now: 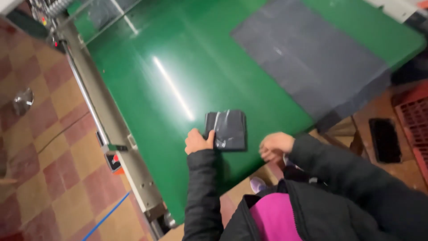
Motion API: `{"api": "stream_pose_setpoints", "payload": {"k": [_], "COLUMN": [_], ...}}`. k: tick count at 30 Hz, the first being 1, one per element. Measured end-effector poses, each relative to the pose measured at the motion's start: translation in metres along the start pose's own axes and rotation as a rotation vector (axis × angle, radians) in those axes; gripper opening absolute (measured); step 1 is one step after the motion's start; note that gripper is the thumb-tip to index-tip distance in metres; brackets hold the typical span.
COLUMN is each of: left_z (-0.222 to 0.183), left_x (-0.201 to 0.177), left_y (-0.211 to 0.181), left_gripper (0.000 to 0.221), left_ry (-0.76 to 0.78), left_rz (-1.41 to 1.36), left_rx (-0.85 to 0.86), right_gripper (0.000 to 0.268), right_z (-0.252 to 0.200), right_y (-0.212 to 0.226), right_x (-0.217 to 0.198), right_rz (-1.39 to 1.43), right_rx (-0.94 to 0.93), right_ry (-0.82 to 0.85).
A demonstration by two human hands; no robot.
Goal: Folding black plastic bags and placing them into a red storage crate.
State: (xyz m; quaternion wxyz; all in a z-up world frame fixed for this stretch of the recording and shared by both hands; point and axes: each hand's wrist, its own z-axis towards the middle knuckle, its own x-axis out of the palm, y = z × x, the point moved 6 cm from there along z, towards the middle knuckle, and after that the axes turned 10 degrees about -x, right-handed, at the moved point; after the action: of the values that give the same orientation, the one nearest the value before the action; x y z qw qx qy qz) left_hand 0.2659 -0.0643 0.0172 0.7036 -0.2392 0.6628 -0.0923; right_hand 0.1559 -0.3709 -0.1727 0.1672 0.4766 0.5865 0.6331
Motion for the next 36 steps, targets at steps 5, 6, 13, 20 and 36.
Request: {"api": "stream_pose_setpoints", "payload": {"k": [5,6,13,20,36], "left_z": [-0.057,-0.080,-0.186,-0.164,0.180], "left_x": [-0.015,-0.008,0.123,0.163,0.212], "left_y": [-0.120,-0.160,-0.294,-0.332,-0.241], "left_gripper": [0.060,0.065,0.055,0.045,0.029], "left_ry": [-0.159,-0.037,-0.146,0.532,0.186], "left_rz": [-0.118,-0.102,-0.036,-0.323,-0.789], "left_rx": [0.492,0.679,1.243,1.179,0.063], "right_gripper": [0.018,0.013,0.079,0.051,0.038], "right_z": [-0.187,-0.208,-0.236,-0.279,0.001], "right_y": [-0.051,-0.078,0.044,0.096,0.343], "right_x": [-0.112,-0.158,-0.160,-0.189,-0.369], "right_rz": [-0.043,0.174,0.426,-0.003,-0.701], "right_rx": [0.471,0.049,-0.382,-0.324,-0.371], "right_ry": [-0.605,-0.675,-1.112,-1.106,-0.730]}}
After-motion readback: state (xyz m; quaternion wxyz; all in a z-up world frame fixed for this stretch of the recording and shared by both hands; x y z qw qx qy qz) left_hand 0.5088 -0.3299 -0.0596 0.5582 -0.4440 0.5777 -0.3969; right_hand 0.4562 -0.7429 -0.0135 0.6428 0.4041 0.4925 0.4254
